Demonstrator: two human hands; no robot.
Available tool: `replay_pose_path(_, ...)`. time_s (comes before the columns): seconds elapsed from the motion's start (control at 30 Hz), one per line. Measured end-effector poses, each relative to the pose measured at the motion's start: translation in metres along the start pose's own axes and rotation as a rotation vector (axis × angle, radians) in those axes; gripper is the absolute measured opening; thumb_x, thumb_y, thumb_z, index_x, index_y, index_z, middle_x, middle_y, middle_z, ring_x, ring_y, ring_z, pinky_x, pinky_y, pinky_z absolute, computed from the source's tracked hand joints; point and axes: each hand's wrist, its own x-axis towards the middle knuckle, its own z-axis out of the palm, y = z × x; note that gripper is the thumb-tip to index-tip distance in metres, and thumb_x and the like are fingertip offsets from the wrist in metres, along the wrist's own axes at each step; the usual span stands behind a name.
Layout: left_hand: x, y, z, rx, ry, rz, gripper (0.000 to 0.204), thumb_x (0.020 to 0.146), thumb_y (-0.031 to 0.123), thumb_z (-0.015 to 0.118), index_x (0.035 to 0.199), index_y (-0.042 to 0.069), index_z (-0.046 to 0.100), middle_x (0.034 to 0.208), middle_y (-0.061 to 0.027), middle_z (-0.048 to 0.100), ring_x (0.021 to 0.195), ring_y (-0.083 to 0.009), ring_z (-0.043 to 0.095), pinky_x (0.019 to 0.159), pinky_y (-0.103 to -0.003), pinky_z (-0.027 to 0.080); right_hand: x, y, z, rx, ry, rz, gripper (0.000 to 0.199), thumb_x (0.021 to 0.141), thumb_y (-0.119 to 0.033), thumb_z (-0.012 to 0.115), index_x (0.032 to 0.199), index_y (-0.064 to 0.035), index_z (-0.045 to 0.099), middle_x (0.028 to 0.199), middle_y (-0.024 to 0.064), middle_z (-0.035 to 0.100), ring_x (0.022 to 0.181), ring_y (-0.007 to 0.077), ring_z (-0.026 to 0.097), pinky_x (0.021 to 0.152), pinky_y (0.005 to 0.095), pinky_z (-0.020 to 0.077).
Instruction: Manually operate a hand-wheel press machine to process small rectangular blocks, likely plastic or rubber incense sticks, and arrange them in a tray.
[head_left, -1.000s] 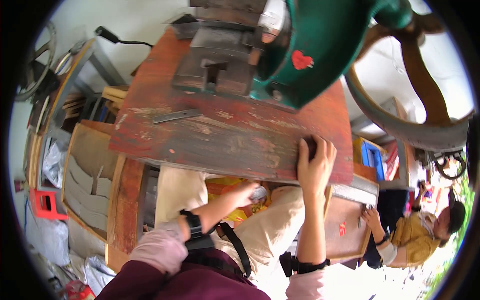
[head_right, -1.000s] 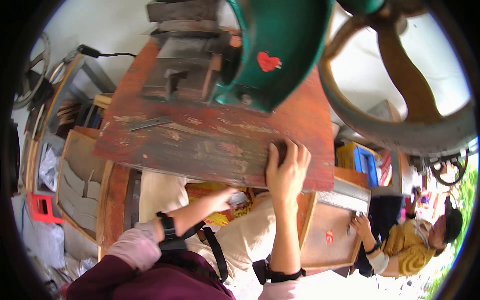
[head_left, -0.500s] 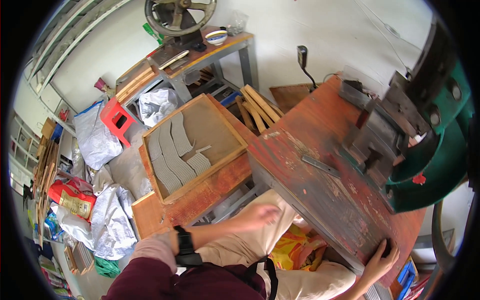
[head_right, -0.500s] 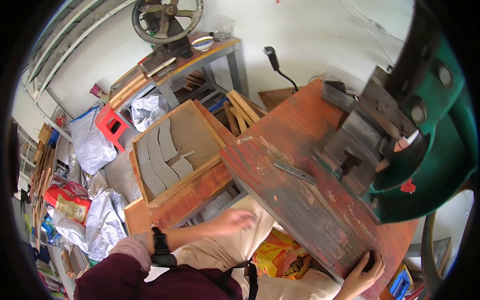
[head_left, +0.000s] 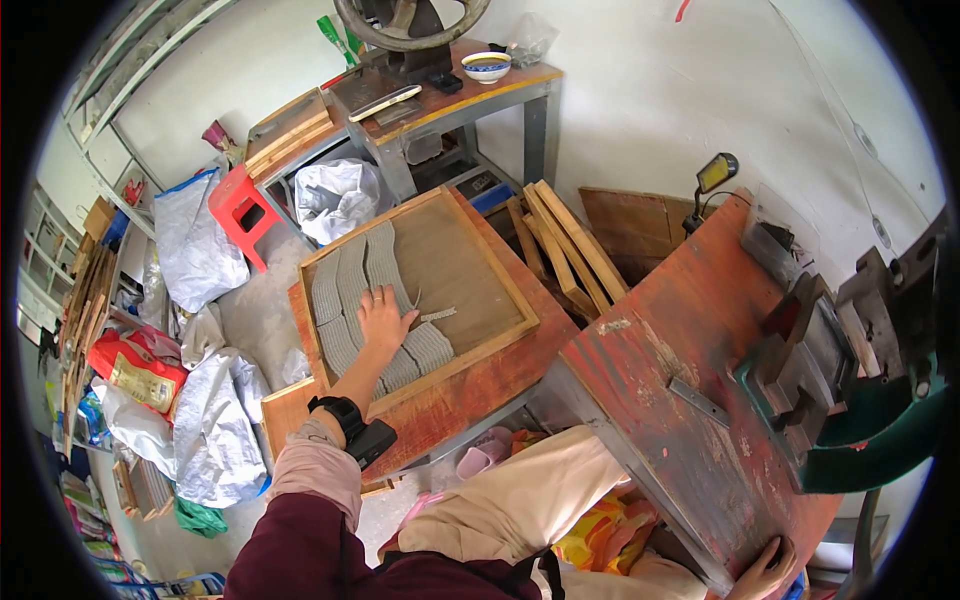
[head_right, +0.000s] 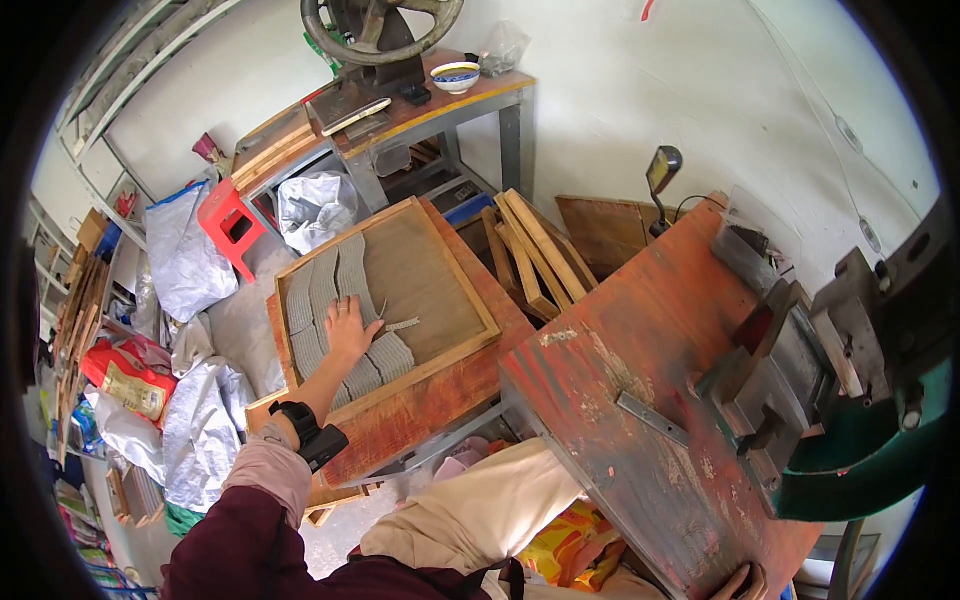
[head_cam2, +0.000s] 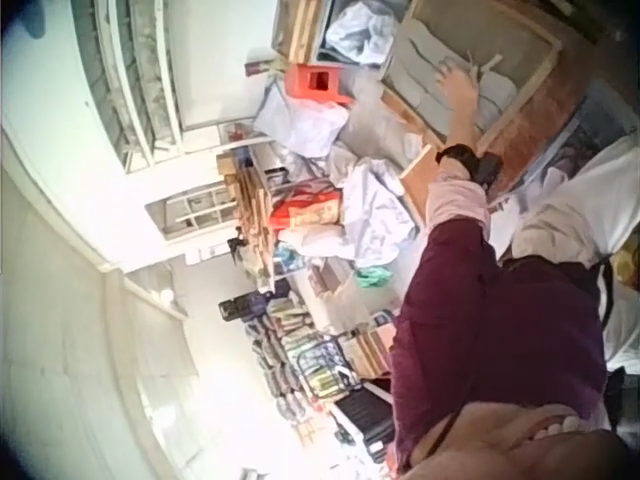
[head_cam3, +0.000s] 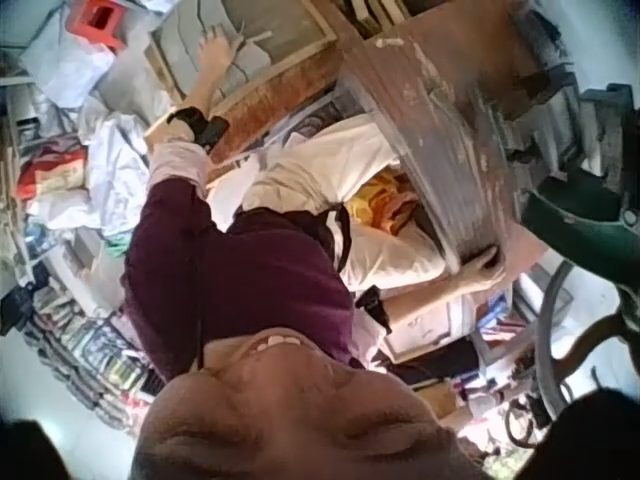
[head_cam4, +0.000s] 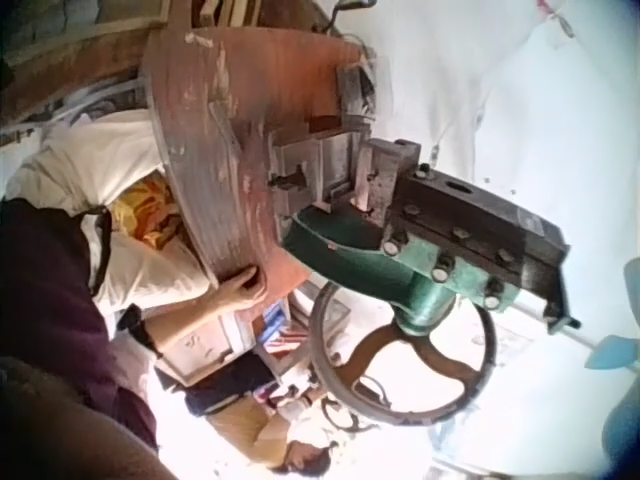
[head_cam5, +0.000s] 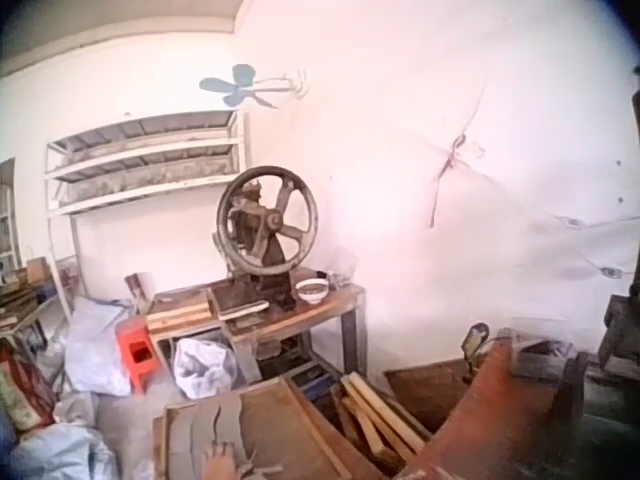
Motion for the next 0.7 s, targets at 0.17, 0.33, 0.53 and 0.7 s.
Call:
replay_pose_path(0.17,-0.002,-0.019,0.007,0.017,-0.016,0.173,0.060,0.078,0.025,0.068,0.126,0.000,0.045,0.134,-0.0176,0.042,0.128,-0.0393,0.030,0.100,-0.050,0.028,-0.003,0.014,0.008,0.023,0.028,0.047,0.032,0.085,-0.027,0.067,0.087,0.0049,0.068,0.085,0.0187,0.066,0.075,0.0305,0.061,0.072,0.0379,0.0510)
replay_pose_path(0.33,-0.011,-0.024,0.003,0.090,-0.055,0.176,0.053,0.078,0.014,0.066,0.125,0.002,0.049,0.135,-0.0176,0.042,0.129,-0.0403,0.029,0.102,-0.050,0.027,-0.004,0.019,0.010,-0.032,0.053,0.023,0.032,0.083,-0.025,0.069,0.086,0.0065,0.067,0.084,0.0199,0.065,0.072,0.0313,0.061,0.071,0.0385,0.0509)
replay_pose_path(0.53,-0.012,-0.027,0.012,0.231,-0.076,0.219,0.050,0.073,0.009,0.066,0.122,0.005,0.054,0.138,-0.0190,0.038,0.131,-0.0418,0.025,0.101,-0.052,0.027,-0.006,0.026,0.013,-0.033,0.056,0.032,0.032,0.083,-0.026,0.069,0.086,0.0065,0.067,0.080,0.0207,0.065,0.070,0.0320,0.061,0.068,0.0391,0.0510)
replay_pose_path(0.7,0.002,-0.018,-0.007,-0.034,-0.200,0.067,0.053,0.066,0.015,0.072,0.117,0.006,0.057,0.138,-0.0224,0.036,0.132,-0.0437,0.021,0.102,-0.053,0.025,-0.007,0.027,0.010,-0.028,0.071,0.061,0.032,0.083,-0.026,0.069,0.086,0.0061,0.068,0.080,0.0202,0.066,0.070,0.0319,0.062,0.067,0.0388,0.0514)
